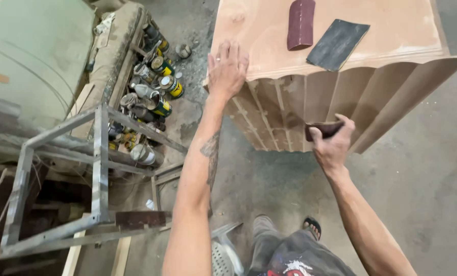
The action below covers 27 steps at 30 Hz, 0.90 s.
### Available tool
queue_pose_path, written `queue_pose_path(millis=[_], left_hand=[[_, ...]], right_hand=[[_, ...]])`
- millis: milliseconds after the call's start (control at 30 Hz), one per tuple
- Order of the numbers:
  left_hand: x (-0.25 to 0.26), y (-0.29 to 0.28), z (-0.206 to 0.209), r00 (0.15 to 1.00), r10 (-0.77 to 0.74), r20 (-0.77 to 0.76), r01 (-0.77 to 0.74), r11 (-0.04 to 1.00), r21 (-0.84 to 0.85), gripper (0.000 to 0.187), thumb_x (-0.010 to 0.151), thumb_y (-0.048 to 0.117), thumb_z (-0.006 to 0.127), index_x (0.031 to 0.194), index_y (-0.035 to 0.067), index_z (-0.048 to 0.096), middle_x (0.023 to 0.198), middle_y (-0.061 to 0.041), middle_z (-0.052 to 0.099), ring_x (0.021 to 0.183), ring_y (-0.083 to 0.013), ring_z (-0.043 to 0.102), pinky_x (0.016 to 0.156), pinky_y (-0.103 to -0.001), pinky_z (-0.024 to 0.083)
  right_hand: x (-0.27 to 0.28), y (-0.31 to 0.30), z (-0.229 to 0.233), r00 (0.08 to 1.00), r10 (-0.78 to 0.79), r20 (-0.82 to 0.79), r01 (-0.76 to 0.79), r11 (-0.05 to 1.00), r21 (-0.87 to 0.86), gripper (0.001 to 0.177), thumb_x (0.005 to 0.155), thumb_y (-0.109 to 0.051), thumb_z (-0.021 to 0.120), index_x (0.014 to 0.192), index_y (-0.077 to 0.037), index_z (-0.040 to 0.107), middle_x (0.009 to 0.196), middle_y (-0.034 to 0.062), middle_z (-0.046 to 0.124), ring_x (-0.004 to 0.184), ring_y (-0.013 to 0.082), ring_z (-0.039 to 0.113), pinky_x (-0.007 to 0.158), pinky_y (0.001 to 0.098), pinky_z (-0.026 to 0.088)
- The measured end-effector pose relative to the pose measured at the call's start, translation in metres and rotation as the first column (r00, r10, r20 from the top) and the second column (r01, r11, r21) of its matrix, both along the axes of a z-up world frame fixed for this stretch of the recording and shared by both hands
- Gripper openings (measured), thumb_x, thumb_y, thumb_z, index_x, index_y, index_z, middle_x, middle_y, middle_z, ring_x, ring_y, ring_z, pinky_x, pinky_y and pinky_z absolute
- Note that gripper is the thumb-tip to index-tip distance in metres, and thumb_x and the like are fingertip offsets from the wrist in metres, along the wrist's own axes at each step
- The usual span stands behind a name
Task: The person sands the surface of a wooden furniture component using pieces of sandpaper by hand.
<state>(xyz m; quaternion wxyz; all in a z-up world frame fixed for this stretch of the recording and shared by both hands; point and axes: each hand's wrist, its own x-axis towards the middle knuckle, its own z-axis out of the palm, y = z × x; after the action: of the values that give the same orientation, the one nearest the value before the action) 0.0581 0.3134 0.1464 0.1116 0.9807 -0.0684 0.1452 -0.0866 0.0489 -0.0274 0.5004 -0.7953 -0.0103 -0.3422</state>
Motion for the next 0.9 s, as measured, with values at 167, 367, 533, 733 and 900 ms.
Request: queue_pose_path(millis=[167,367,533,733,900], left_hand=[[-0.003,0.0,0.014,0.979,-0.017,-0.201,0.023,0.999,0.032,0.068,0.105,0.053,0.016,0.161,0.015,0.025,0.17,-0.016,0.017,0.157,-0.0355,0.012,0.123,-0.064,0.004],[0.037,0.003,0.027,0.885,-0.317,-0.34,0.372,0.922,0.11,0.064,0.107,0.046,0.022,0.161,0.011,0.021,0.17,-0.015,0.016,0.157,-0.0398,0.007,0.118,-0.073,0.006],[0.052,0.002,0.014,0.873,-0.407,-0.268,0.455,0.878,0.148,0.064,0.111,0.052,0.024,0.165,0.017,0.023,0.169,-0.015,0.022,0.158,-0.0381,0.016,0.122,-0.072,0.012],[0.052,0.001,0.024,0.867,-0.424,-0.261,0.471,0.869,0.155,0.064,0.11,0.05,0.02,0.164,0.014,0.024,0.168,-0.018,0.021,0.158,-0.0392,0.016,0.122,-0.072,0.012],[0.047,-0.004,0.028,0.862,-0.409,-0.301,0.463,0.876,0.135,0.063,0.109,0.043,0.021,0.163,0.011,0.023,0.168,-0.021,0.021,0.158,-0.0404,0.014,0.122,-0.071,0.012]], right_hand=[[0.043,0.034,0.013,0.987,-0.077,0.142,0.069,0.996,0.062,0.07,0.097,-0.05,0.071,0.131,0.001,0.038,0.114,0.0198,0.044,0.094,0.0311,0.055,0.076,0.0477,0.053],[0.077,0.061,0.021,0.923,-0.286,0.256,0.277,0.958,0.072,0.072,0.098,-0.056,0.065,0.131,0.005,0.043,0.119,0.0228,0.047,0.106,0.0406,0.055,0.095,0.0488,0.048],[0.11,0.075,-0.004,0.831,-0.47,0.296,0.441,0.883,0.162,0.083,0.092,-0.068,0.075,0.138,-0.007,0.042,0.103,0.0174,0.055,0.087,0.0372,0.062,0.078,0.0443,0.048],[0.134,0.084,-0.009,0.734,-0.57,0.369,0.534,0.82,0.205,0.083,0.093,-0.07,0.07,0.134,-0.005,0.04,0.1,0.0151,0.05,0.084,0.0311,0.057,0.076,0.0418,0.046],[0.145,0.074,-0.004,0.675,-0.583,0.451,0.565,0.802,0.192,0.086,0.092,-0.075,0.065,0.129,-0.001,0.043,0.109,0.0189,0.046,0.098,0.034,0.052,0.091,0.0428,0.042]])
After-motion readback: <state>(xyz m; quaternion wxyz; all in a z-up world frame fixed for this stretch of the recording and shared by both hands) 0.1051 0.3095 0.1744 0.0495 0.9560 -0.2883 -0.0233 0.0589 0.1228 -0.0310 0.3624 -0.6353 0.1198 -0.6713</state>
